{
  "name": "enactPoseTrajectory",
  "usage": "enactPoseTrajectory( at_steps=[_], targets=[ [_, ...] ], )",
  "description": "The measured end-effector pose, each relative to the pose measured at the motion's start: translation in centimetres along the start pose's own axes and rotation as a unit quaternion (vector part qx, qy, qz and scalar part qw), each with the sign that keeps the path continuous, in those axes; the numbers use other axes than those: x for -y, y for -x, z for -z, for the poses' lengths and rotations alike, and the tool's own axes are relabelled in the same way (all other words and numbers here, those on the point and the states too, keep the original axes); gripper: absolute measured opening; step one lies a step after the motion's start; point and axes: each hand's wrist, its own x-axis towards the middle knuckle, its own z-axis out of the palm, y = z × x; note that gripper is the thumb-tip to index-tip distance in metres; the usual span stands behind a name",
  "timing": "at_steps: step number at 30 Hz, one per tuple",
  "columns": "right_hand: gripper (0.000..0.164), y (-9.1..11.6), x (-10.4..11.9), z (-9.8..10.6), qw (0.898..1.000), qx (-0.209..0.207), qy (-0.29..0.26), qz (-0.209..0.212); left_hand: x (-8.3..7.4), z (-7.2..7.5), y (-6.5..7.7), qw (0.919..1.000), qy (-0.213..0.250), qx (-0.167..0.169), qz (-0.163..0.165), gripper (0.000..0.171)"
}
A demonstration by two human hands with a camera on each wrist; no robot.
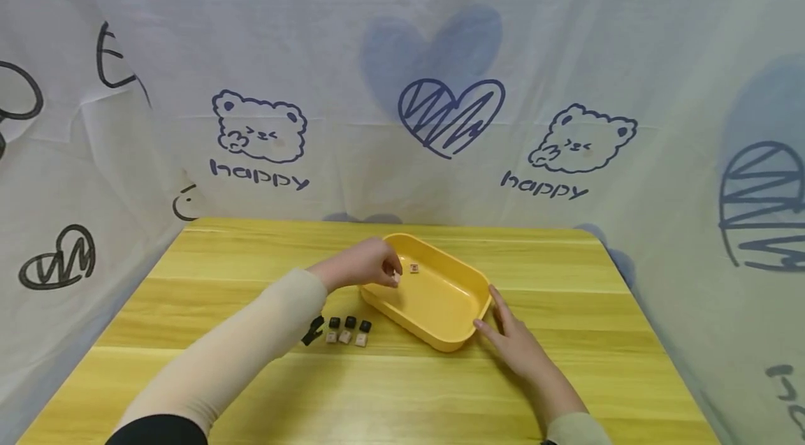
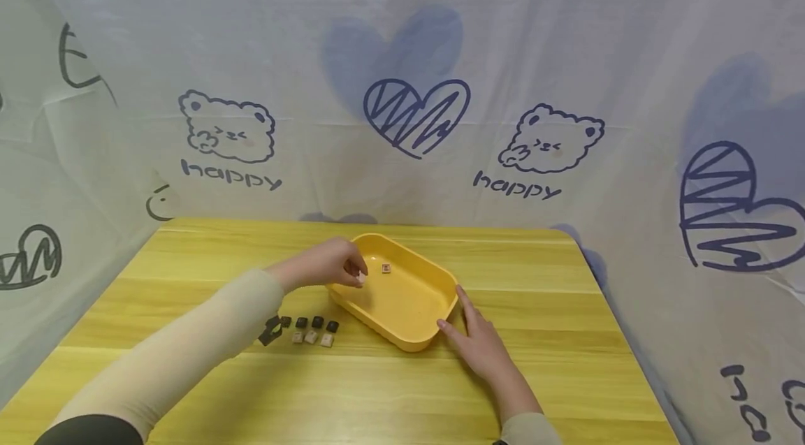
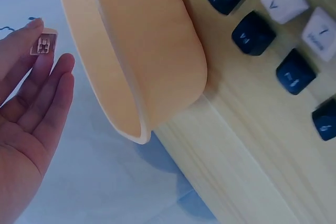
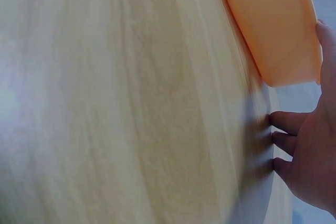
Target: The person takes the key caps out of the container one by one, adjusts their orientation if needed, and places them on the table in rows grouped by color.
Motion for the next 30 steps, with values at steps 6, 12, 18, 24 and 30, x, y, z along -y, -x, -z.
enactPoseTrajectory(
  at_steps=[6,12,18,24,30],
  targets=[
    [0.080,-0.1,-0.1,-0.2,1.000,0.002,-0.008,0.000,-0.3,0.1,2.5,0.9994,0.017,-0.027,0.008,0.016],
    [0.079,0.0,-0.2,-0.2,1.000,-0.001,-0.003,-0.001,0.2,0.2,4.9,0.9980,0.032,-0.052,0.016,0.012],
    [0.079,-0.1,-0.3,-0.1,1.000,-0.004,-0.005,0.000,1.0,0.3,7.1,0.9952,0.048,-0.079,0.032,0.013],
    [0.079,-0.1,-0.4,-0.3,1.000,-0.003,-0.007,0.002,1.3,0.2,9.1,0.9918,0.066,-0.094,0.055,0.013],
    [0.078,0.0,-0.2,-0.1,1.000,0.000,-0.001,-0.002,2.0,-0.5,10.9,0.9873,0.084,-0.098,0.093,0.009]
  ],
)
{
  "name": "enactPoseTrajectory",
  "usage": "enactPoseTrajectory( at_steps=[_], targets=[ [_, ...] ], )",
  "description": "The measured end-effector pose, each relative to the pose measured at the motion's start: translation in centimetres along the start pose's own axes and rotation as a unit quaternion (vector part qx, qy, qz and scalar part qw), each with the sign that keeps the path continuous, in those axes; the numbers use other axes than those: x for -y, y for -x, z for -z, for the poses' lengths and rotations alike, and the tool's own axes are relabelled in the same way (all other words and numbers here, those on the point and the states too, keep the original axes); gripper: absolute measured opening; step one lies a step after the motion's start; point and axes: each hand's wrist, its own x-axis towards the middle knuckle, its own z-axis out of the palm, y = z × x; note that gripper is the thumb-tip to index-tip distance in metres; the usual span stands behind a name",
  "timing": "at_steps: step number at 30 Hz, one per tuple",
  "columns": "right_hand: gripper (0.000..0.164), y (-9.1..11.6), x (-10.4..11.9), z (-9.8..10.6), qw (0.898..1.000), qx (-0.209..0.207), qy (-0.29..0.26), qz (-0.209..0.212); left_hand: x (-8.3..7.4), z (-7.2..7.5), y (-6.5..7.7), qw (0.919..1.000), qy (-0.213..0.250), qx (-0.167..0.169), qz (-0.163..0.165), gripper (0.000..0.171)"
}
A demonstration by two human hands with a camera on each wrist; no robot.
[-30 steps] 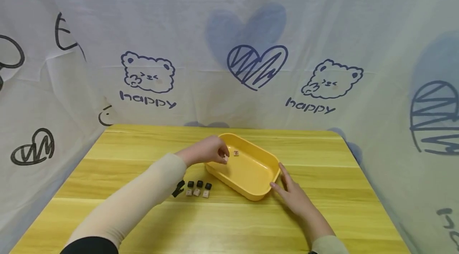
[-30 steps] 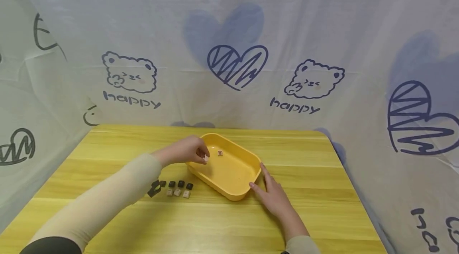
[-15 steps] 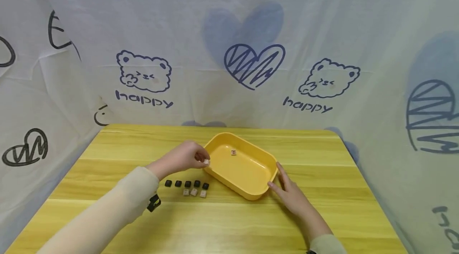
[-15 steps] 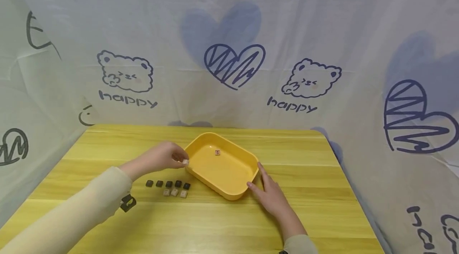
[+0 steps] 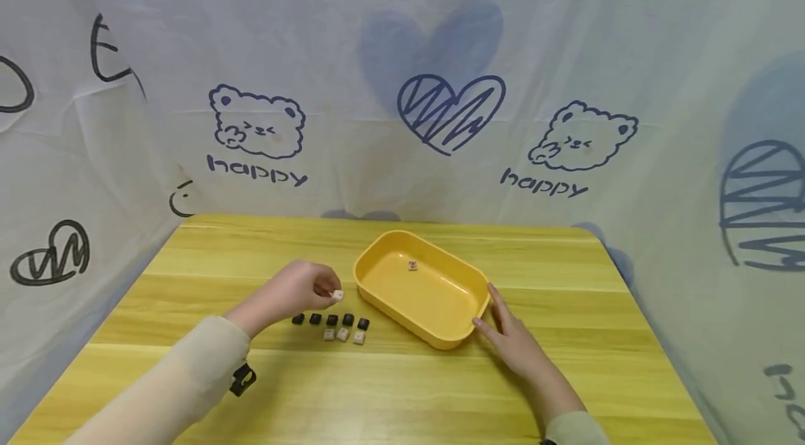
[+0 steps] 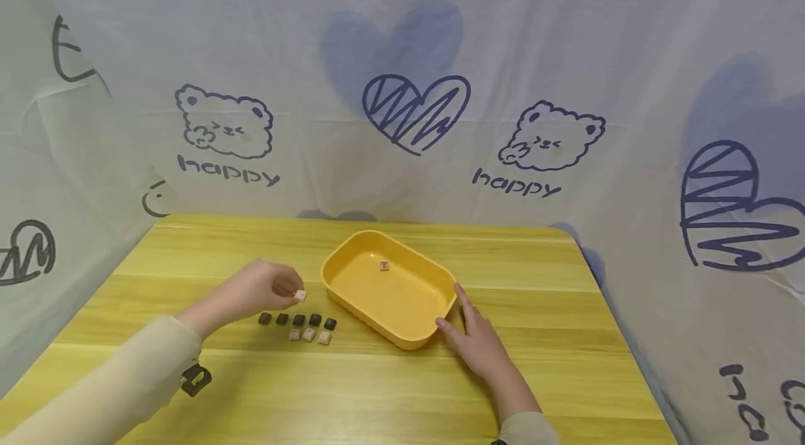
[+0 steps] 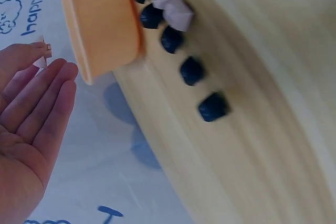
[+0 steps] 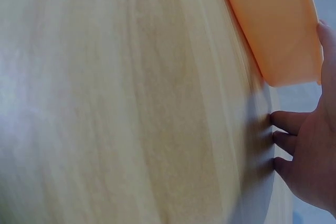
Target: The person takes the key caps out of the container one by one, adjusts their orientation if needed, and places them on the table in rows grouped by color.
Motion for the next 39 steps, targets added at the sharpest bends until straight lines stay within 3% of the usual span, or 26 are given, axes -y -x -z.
enactPoseTrajectory(
  at_steps=[8,15,19,27,34,39],
  targets=[
    [0.078,0.0,0.2,0.4,1.000,0.003,0.007,-0.003,1.6,-0.4,1.3,0.9994,-0.033,0.006,0.010,0.010],
    [0.079,0.1,0.4,0.4,1.000,0.006,0.004,-0.005,3.0,-0.8,2.2,0.9917,-0.128,0.009,0.000,0.012],
    [0.078,0.1,0.6,0.4,1.000,0.007,0.000,-0.006,3.8,-1.3,2.7,0.9862,-0.164,0.014,0.015,0.015],
    [0.078,0.2,0.6,0.3,1.000,0.007,0.001,-0.009,5.0,-2.3,3.0,0.9874,-0.152,0.020,0.042,0.014],
    [0.078,0.1,0.4,0.2,1.000,0.006,0.004,-0.007,5.5,-3.0,3.0,0.9871,-0.157,0.022,0.024,0.014],
    [0.078,0.2,0.6,0.2,1.000,0.007,0.003,-0.004,5.5,-3.2,3.0,0.9869,-0.156,0.026,0.029,0.016]
  ],
)
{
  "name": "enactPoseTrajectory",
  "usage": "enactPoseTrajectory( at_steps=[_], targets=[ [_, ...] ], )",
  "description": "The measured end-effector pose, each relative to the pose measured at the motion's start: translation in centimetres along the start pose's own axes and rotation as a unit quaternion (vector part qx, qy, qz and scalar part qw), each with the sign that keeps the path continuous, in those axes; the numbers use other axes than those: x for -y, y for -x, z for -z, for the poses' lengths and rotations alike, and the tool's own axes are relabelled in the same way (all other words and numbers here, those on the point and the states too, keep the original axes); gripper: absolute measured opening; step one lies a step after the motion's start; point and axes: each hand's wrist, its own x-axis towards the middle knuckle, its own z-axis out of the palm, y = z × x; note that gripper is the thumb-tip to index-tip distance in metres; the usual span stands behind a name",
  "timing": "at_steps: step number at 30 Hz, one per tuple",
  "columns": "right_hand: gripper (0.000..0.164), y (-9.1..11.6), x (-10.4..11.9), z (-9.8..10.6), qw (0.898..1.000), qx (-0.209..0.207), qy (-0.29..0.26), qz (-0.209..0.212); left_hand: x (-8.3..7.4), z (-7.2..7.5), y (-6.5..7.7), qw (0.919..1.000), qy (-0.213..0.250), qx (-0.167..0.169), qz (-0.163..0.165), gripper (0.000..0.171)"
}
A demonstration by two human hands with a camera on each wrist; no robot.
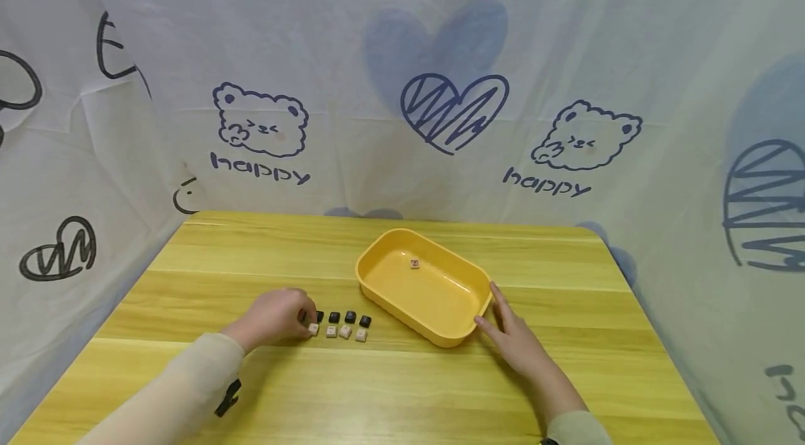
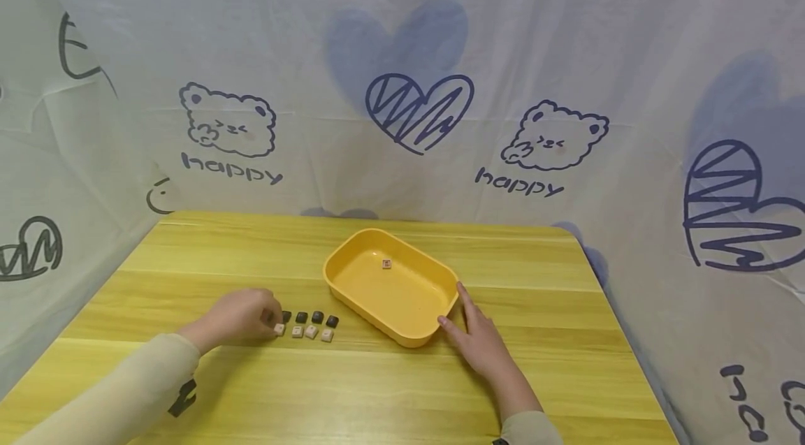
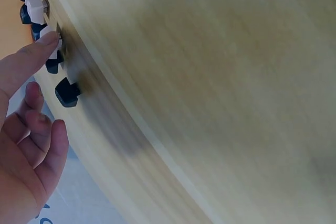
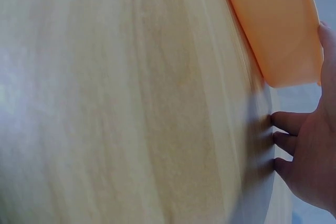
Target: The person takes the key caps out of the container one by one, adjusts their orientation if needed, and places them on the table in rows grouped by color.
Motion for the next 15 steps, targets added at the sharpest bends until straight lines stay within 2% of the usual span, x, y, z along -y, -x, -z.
enactPoseTrajectory(
  at_steps=[7,15],
  targets=[
    [0.078,-0.05,-0.09,-0.08,1.000,0.000,-0.001,0.002,-0.02,-0.10,-0.20,0.9998,0.001,0.005,0.018,0.017],
    [0.079,-0.07,-0.17,-0.04,1.000,-0.006,0.000,0.008,0.16,-0.19,-0.18,0.9997,0.018,0.010,0.012,0.018]
  ],
)
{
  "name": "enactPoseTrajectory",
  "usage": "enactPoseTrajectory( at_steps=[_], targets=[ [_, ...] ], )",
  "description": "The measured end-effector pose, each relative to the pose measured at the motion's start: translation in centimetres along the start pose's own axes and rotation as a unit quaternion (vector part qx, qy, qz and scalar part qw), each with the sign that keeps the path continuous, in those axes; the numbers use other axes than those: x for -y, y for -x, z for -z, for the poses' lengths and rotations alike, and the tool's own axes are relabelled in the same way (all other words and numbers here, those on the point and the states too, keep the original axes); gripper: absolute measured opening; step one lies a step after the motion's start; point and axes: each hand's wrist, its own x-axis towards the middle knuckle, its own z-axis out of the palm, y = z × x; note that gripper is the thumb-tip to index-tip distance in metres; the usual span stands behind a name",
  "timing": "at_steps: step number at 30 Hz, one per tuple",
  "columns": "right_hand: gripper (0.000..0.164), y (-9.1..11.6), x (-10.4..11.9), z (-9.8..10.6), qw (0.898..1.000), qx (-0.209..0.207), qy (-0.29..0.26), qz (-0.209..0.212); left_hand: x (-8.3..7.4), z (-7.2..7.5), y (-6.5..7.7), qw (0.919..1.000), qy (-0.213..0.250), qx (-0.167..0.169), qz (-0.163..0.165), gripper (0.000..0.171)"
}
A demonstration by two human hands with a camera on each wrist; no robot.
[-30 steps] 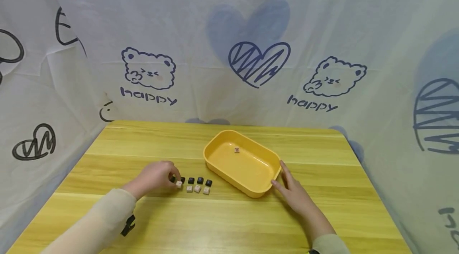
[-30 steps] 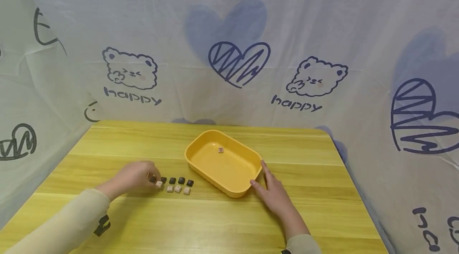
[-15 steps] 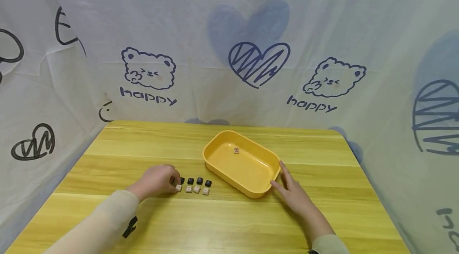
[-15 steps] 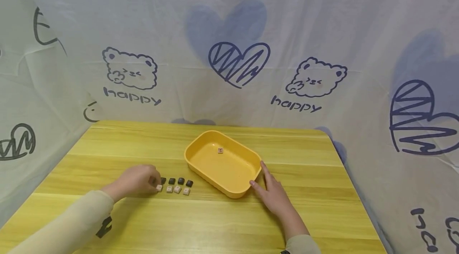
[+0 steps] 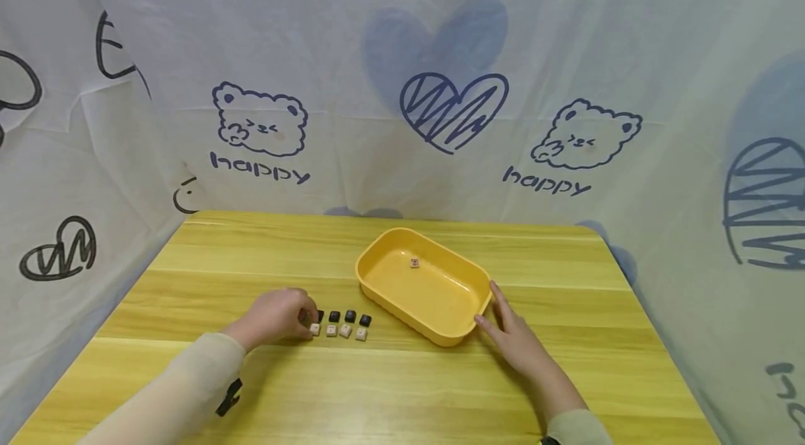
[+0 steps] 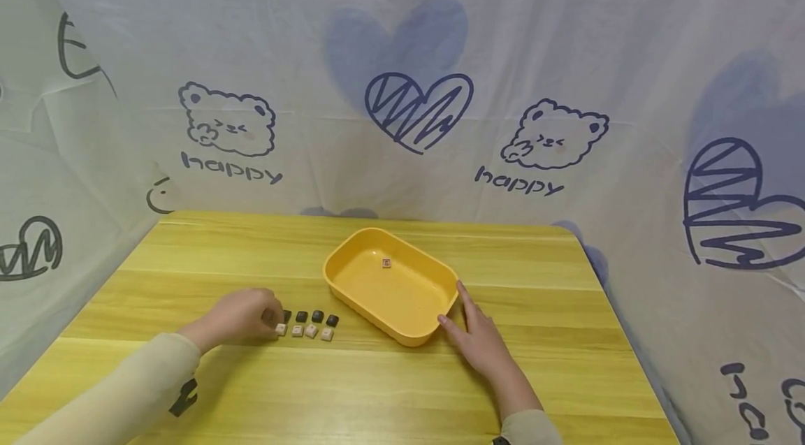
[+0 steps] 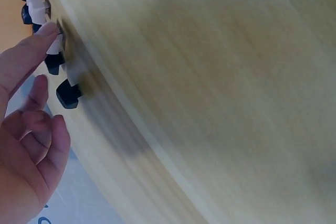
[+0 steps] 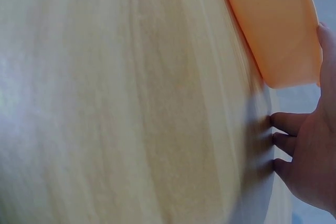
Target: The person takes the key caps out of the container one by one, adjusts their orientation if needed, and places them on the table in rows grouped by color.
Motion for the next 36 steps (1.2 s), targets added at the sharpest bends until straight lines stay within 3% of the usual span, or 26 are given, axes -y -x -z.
enactPoseTrajectory(
  at_steps=[8,15,29,36],
  targets=[
    [0.079,-0.1,-0.1,0.1,1.000,0.005,-0.001,-0.002,-0.2,1.3,-0.5,0.9998,0.018,0.000,0.011,0.023],
    [0.078,-0.2,-0.1,0.1,1.000,0.005,-0.004,-0.001,-1.7,2.6,-2.0,0.9996,0.019,0.010,0.016,0.020],
    [0.078,0.0,-0.1,0.0,1.000,0.007,0.006,-0.012,-5.9,5.1,-5.3,0.9984,0.030,-0.001,-0.048,0.025],
    [0.078,0.0,0.0,0.0,1.000,0.005,-0.001,-0.011,-7.3,5.9,-7.8,0.9969,0.024,-0.001,-0.074,0.023]
  ],
)
